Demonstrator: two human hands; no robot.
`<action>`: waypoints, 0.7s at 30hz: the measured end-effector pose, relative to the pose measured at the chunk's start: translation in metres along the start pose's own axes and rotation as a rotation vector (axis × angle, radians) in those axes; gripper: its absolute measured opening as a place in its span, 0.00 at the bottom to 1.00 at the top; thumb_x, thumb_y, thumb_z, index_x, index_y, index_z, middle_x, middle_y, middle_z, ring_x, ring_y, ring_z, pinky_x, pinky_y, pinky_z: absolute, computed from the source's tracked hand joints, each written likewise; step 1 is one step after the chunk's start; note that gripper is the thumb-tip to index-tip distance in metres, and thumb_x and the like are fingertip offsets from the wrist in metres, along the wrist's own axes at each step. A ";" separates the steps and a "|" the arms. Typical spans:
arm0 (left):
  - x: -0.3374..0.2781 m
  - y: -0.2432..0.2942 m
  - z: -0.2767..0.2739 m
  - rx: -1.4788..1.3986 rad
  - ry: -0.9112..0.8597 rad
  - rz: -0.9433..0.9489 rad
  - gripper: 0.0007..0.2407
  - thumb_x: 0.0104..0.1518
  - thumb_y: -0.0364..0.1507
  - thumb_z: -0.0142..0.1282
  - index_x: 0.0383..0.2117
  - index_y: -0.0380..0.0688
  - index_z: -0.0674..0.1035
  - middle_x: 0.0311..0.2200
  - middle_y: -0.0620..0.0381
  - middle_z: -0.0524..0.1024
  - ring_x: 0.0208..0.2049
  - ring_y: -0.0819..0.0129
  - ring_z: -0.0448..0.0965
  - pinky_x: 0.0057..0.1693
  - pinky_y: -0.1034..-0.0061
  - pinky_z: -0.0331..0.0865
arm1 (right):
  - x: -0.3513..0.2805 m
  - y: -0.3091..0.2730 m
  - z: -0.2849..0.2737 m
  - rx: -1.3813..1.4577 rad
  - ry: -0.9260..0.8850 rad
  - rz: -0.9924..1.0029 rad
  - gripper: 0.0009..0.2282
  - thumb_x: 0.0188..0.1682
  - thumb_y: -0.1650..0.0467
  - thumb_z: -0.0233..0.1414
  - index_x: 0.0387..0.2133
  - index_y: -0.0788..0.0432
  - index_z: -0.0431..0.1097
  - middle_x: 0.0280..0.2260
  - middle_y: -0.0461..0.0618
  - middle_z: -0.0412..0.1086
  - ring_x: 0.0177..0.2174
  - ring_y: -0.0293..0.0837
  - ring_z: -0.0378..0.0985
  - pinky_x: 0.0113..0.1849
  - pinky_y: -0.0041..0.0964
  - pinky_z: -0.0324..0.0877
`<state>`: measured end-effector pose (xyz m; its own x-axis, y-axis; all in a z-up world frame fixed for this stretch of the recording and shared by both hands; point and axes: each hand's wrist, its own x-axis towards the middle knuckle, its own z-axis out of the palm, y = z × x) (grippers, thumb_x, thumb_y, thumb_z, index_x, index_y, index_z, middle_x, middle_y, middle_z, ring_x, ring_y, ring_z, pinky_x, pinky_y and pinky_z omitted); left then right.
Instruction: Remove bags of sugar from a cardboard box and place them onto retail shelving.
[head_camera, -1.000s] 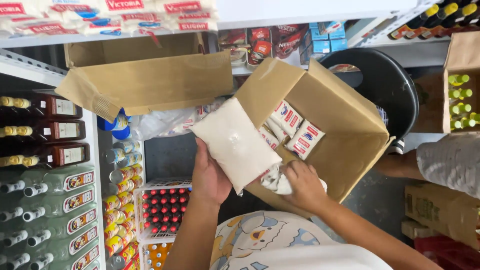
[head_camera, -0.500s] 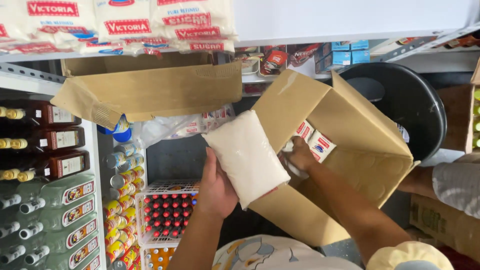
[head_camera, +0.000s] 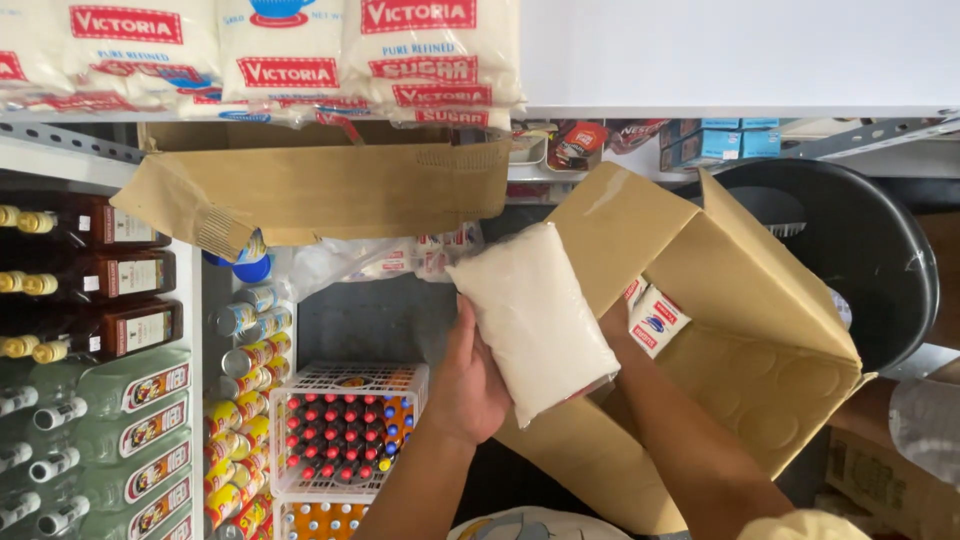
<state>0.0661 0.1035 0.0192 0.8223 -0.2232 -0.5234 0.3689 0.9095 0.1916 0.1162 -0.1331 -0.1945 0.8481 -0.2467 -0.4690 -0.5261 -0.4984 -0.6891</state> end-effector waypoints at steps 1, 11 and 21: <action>0.002 0.000 0.004 -0.001 -0.007 0.001 0.30 0.63 0.51 0.44 0.67 0.47 0.63 0.64 0.59 0.68 0.63 0.62 0.67 0.67 0.59 0.60 | -0.001 -0.003 -0.006 -0.001 0.005 -0.005 0.15 0.47 0.66 0.56 0.46 0.57 0.69 0.36 0.44 0.73 0.38 0.43 0.75 0.43 0.41 0.69; 0.020 -0.053 0.011 0.248 0.031 0.082 0.30 0.67 0.48 0.39 0.67 0.38 0.63 0.63 0.46 0.67 0.63 0.58 0.67 0.67 0.62 0.59 | -0.138 -0.167 -0.114 0.392 -0.036 -0.498 0.14 0.55 0.70 0.50 0.52 0.64 0.64 0.45 0.48 0.66 0.45 0.40 0.69 0.48 0.35 0.67; -0.013 -0.028 0.097 1.223 -0.166 0.453 0.26 0.72 0.41 0.30 0.73 0.41 0.57 0.77 0.39 0.41 0.79 0.50 0.40 0.75 0.58 0.37 | -0.097 -0.176 -0.124 0.641 -0.301 -0.248 0.29 0.44 0.71 0.57 0.61 0.63 0.59 0.52 0.57 0.69 0.50 0.48 0.72 0.50 0.44 0.69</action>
<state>0.0870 0.0471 0.1018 0.9868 -0.1045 -0.1236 0.1275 0.0316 0.9913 0.1345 -0.1241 0.0406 0.9409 0.0933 -0.3255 -0.3338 0.0947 -0.9379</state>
